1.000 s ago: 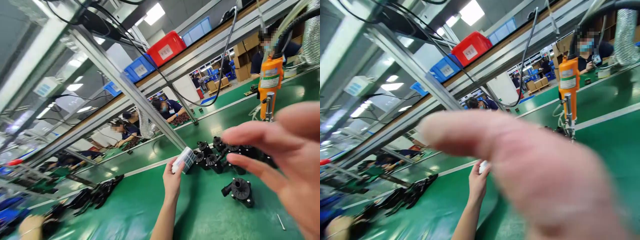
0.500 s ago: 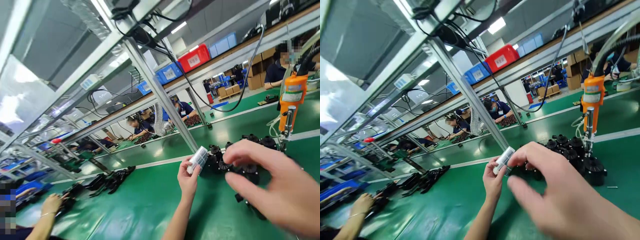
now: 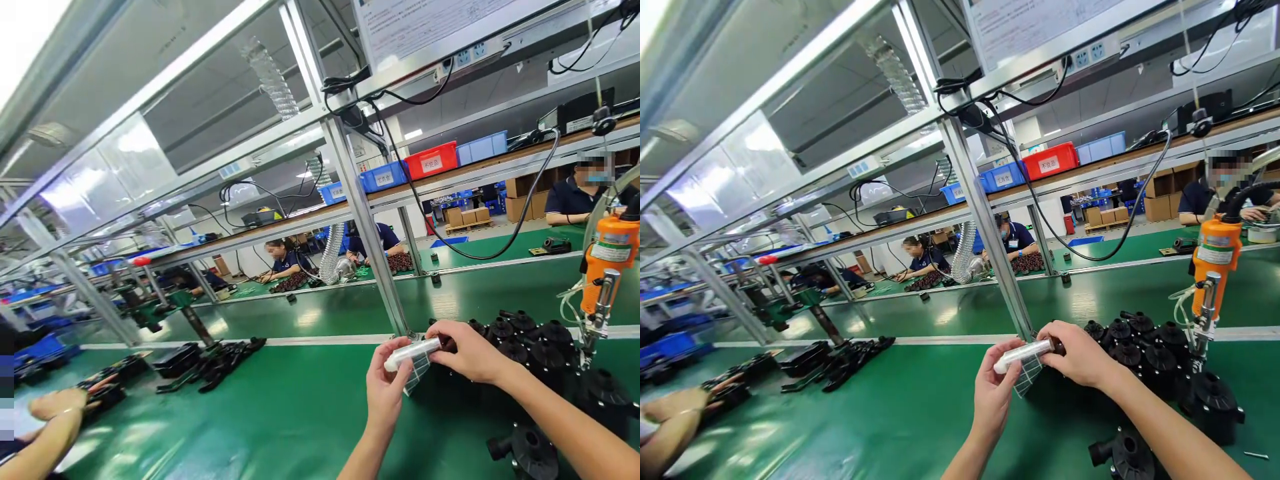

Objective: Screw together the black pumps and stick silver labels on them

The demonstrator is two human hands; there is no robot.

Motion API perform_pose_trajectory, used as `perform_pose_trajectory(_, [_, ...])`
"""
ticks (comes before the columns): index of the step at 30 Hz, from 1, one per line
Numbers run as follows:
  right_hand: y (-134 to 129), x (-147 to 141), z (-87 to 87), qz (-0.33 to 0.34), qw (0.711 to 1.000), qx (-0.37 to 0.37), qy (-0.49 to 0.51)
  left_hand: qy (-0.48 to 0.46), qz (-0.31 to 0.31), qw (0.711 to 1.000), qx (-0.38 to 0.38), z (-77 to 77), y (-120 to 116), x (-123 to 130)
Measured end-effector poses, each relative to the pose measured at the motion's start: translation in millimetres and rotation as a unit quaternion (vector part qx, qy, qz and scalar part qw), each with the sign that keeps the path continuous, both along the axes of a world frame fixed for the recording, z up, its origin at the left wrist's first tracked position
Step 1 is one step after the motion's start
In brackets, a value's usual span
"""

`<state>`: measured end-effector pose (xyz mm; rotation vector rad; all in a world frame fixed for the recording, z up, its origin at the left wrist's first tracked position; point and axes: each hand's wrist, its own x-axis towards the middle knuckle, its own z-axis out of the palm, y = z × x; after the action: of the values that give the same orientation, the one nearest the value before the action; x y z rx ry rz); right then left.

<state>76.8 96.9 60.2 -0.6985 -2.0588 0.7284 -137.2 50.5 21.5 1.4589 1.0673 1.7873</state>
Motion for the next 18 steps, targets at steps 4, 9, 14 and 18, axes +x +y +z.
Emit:
perform_pose_trajectory(4, [1.4,3.1,1.5,0.012,1.000,-0.015,0.024,-0.018,0.008,1.000,0.004,2.7,-2.6,5.2])
perform_pose_trajectory(9, [2.1,2.6,-0.5,0.006,1.000,-0.005,0.026,-0.020,-0.012,1.000,0.013,2.2,-5.3,7.3])
perform_pose_trajectory(14, [-1.6,-0.4,1.4,0.014,0.999,0.022,0.031,-0.034,-0.007,0.999,-0.004,-3.8,-3.7,7.1])
perform_pose_trajectory(18, [1.4,-0.2,2.0,0.025,0.999,0.036,0.031,0.003,0.048,0.999,-0.009,-6.4,-1.7,5.7])
